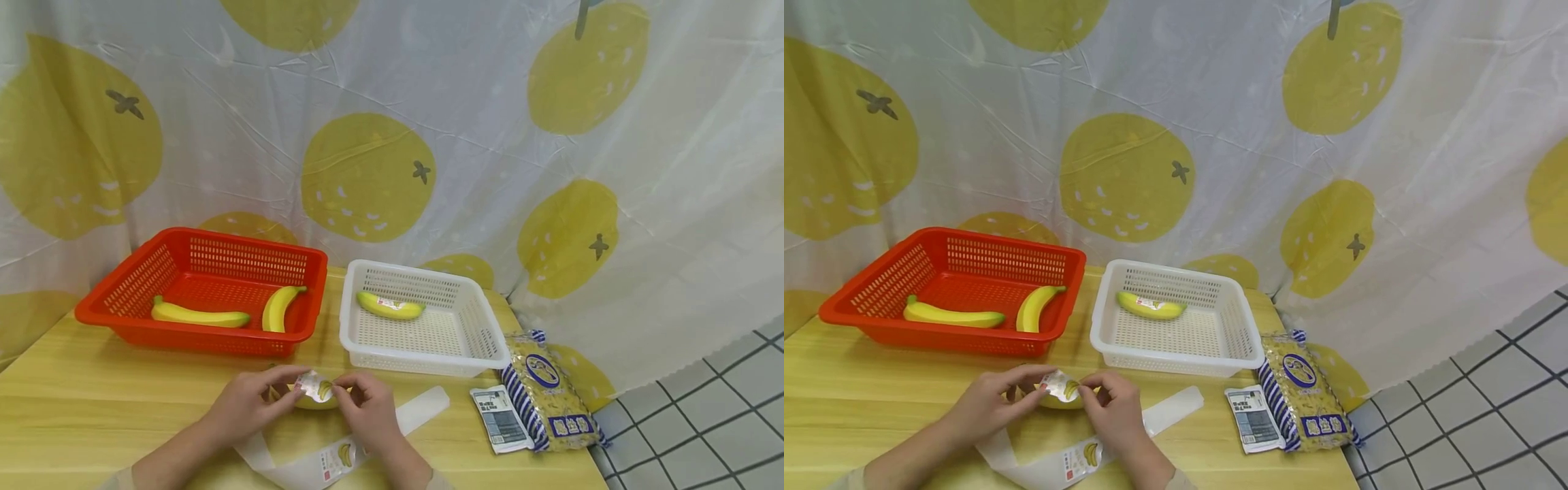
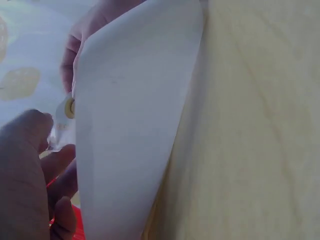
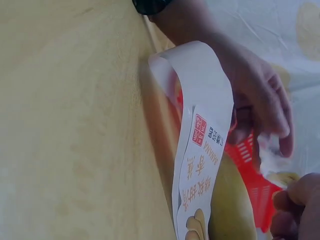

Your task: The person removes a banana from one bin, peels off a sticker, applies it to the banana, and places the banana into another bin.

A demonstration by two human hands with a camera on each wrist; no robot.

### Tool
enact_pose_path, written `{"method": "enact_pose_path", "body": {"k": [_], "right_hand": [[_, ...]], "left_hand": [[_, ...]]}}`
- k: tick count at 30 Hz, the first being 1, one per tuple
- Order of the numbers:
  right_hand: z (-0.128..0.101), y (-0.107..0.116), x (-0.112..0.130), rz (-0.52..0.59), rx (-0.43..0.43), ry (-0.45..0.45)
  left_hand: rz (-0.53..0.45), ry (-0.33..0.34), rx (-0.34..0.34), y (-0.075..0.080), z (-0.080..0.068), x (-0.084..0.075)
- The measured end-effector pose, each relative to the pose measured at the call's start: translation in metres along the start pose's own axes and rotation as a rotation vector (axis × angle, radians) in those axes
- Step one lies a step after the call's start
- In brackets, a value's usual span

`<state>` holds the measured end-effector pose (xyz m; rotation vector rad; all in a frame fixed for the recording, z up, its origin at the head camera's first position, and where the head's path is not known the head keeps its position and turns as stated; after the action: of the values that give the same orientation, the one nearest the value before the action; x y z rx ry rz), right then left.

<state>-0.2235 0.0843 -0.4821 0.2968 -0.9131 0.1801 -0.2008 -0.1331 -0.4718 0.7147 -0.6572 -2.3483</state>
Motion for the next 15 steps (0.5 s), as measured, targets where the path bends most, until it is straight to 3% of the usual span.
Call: {"method": "enact_pose_path", "body": {"k": [3,7,10,15], "right_hand": [[0.001,-0.001,0.004,-0.153,0.009,0.202],[0.002,-0.002,0.005,-0.219,0.033,0.298],[0.002,-0.002,0.000,-0.221,0.039,0.248],[0.000,-0.001,-0.014,-0.137,0.037,0.069]], "left_hand": [[0.096,0.063,-0.054,0.000,0.002,0.005],[0.124,0.078,-0.082,-0.003,0.003,0.011],[0.110,0.086,-0.033,-0.007,0.001,0.016],[0.086,0.162,0.074,-0.015,-0.004,0.021]]}}
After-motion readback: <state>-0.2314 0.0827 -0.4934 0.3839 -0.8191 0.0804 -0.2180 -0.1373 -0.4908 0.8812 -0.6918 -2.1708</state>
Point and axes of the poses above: each hand's wrist, its own z-axis towards the middle knuckle, its own y-axis out of the back of the hand, x = y × z, the point moved 4 cm from there along z, towards the middle knuckle, and after that the axes turned 14 degrees about z, right-handed, at the moved point
